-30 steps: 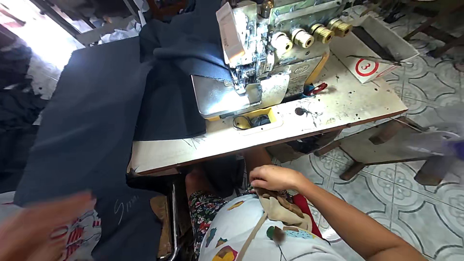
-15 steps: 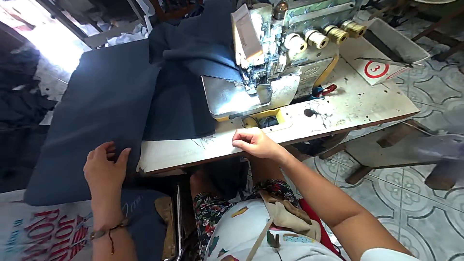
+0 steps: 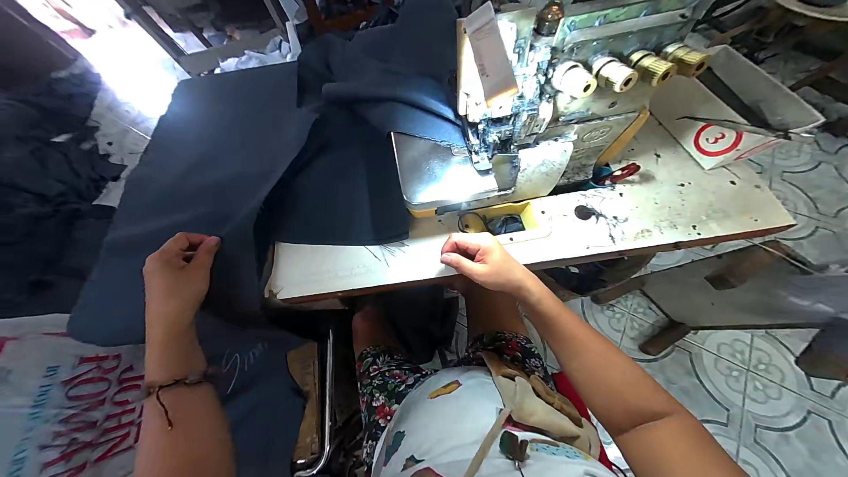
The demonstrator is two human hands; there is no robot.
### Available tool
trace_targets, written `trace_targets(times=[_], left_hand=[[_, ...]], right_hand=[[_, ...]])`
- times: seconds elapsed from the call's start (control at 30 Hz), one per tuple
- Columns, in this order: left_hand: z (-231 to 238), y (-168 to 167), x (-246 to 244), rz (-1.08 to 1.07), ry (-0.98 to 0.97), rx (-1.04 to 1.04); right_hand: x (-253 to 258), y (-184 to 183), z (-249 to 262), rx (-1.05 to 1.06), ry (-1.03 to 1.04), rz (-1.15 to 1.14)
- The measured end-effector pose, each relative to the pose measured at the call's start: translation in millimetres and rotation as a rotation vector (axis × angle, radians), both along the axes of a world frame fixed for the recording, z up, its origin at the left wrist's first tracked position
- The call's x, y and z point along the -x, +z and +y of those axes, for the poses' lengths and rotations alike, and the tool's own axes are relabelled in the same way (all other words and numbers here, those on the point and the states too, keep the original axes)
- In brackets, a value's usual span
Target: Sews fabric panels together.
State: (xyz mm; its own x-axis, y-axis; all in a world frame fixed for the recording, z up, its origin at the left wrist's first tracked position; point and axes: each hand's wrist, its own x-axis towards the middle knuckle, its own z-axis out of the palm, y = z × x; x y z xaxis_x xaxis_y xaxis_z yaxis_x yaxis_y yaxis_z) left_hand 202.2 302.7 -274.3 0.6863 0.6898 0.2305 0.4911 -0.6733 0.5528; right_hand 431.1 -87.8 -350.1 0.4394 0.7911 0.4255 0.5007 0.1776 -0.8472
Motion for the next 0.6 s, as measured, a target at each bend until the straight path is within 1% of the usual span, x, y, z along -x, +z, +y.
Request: trace_targets(times=[0.07,0.2,0.27,0.33,0.37,0.4,0.47,0.53,0.57,0.6], left_hand=[[4,14,-2,-0.017,0.029,0.002],[-2,33,-14,-0.042,0.179,0.024],[-22,43,-17,-0.085,0.137,0.019],[-46,49,-13,-0.108,-0.002,-0.002],[-59,51,-11,-0.087,-0.084,-0.009],[-73,51,-10,-0.07,-0.154,-0.012],[-109,43,-9,-0.075,-0.282,0.038],[-145,24,-6,-0.101,-0.435,0.141],[-162,13,-3,-0.107,-0.541,0.218],[-178,4,0,-0.099,-0.678,0.305]], right_hand=[[-1,-1,0,-0.004,-0.001,-0.016],[3,1,1,0.024,-0.047,-0.031],[8,5,4,0.055,-0.111,-0.028],[19,11,8,0.122,-0.158,0.049],[25,16,10,0.167,-0.136,0.153],[33,24,12,0.225,-0.057,0.312],[48,35,19,0.279,0.22,0.661],[59,33,29,0.211,0.448,0.883],[63,32,32,0.162,0.495,0.975],[64,33,34,0.118,0.489,1.063]])
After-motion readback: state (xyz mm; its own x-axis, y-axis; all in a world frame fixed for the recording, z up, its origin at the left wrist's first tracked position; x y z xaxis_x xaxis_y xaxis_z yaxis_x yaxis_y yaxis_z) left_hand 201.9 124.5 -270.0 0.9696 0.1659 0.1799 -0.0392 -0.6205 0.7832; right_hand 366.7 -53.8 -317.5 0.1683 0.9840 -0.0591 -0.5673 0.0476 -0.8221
